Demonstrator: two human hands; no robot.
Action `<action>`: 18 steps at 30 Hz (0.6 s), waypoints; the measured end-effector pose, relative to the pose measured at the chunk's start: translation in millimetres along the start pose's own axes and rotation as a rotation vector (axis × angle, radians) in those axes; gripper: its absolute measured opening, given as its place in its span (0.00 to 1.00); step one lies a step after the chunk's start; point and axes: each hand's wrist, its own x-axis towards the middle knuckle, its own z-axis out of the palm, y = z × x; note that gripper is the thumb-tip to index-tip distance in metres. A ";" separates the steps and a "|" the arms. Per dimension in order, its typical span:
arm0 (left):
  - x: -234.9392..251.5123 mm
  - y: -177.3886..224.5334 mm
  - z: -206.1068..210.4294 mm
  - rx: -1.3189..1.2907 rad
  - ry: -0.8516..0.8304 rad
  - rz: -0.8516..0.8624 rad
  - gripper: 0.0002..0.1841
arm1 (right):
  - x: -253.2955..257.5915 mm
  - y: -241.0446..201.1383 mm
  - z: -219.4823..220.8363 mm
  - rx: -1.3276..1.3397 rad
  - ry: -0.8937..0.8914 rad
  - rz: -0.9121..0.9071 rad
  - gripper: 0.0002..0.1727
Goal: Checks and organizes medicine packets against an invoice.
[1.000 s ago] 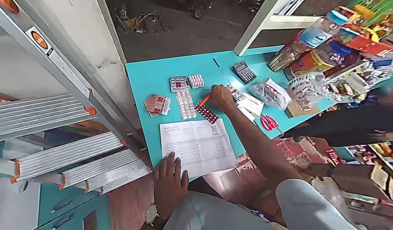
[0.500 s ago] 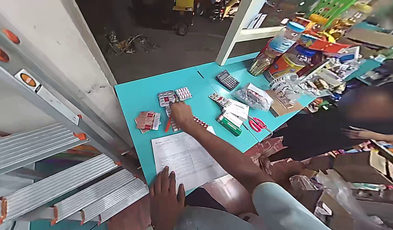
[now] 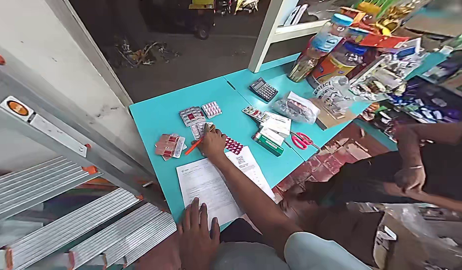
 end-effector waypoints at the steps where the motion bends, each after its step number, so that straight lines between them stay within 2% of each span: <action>1: 0.3 -0.2 0.3 0.008 0.002 -0.001 0.29 | -0.1 -0.9 -2.8 -0.013 -0.012 0.001 0.48; 5: 0.5 -0.5 0.0 0.017 0.004 -0.004 0.29 | -0.4 -2.6 -21.4 -0.053 -0.071 -0.028 0.36; 8: 0.5 0.5 -2.0 0.015 -0.013 -0.013 0.29 | 20.1 -13.3 -28.7 0.093 0.078 -0.165 0.31; 10: 0.2 1.2 -4.8 0.004 -0.030 -0.013 0.28 | 47.6 -28.3 -24.8 0.115 0.114 -0.197 0.33; 13: 2.8 1.4 -7.9 -0.017 -0.063 -0.024 0.28 | 82.2 -44.1 -8.6 -0.006 0.026 -0.143 0.43; 15: 3.6 1.5 -11.7 -0.027 -0.091 -0.030 0.28 | 89.1 -45.0 -5.7 -0.007 0.011 -0.114 0.38; 18: 3.8 1.1 -13.3 -0.036 -0.109 -0.032 0.28 | 88.8 -16.8 -30.2 0.403 0.098 -0.020 0.28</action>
